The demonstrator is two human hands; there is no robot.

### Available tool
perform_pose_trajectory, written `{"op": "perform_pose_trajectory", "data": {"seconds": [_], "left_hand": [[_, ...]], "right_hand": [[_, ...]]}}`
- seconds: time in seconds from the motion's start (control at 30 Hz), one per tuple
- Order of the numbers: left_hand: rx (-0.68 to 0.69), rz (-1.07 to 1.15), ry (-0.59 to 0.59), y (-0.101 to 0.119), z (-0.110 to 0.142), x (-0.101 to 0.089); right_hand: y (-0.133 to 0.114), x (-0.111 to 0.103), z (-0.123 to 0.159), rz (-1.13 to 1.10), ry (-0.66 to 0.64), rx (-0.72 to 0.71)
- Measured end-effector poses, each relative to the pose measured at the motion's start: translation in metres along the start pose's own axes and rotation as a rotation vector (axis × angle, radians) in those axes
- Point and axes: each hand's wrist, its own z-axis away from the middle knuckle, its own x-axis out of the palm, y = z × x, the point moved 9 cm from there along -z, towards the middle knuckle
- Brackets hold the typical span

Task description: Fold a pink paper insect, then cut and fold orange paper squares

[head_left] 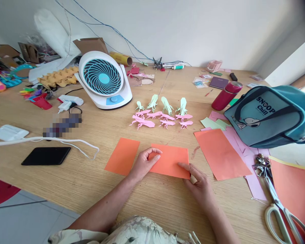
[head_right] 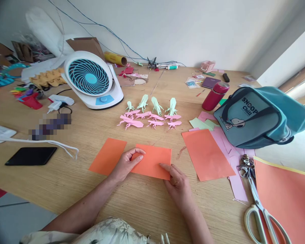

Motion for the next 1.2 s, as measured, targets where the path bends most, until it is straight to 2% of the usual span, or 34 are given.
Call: {"op": "perform_pose_trajectory", "data": {"seconds": [0.3,0.5,0.6,0.73,0.83,0.93,1.03,1.13,1.2], "left_hand": [[0.027,-0.007,0.002,0.0,-0.001,0.0],[0.095,-0.058,0.075,0.003,-0.002,-0.006],[0.202,-0.262,0.124,0.015,0.01,-0.014],[0.312,-0.718,0.157,0.02,0.041,-0.028],[0.258,-0.962,0.143,0.001,0.055,-0.04],[0.198,-1.097,0.085,-0.018,0.057,-0.049],[0.177,-1.131,0.092,-0.018,0.05,-0.055],[0.258,-1.074,0.083,0.003,0.044,-0.045],[0.376,-0.996,-0.034,0.021,0.043,-0.02]], "right_hand": [[0.004,-0.004,0.0,-0.059,0.044,-0.01],[0.006,-0.011,0.002,-0.005,0.093,0.007],[0.011,-0.015,0.003,0.034,0.107,0.032],[0.01,-0.014,0.002,0.094,0.096,0.039],[0.003,-0.01,0.001,0.143,0.077,-0.004],[-0.002,-0.008,0.0,0.197,0.087,-0.059],[-0.004,-0.01,0.001,0.236,0.117,-0.099],[-0.008,-0.008,0.001,0.328,0.115,-0.13],[-0.014,-0.006,0.002,0.39,0.11,-0.162]]}}
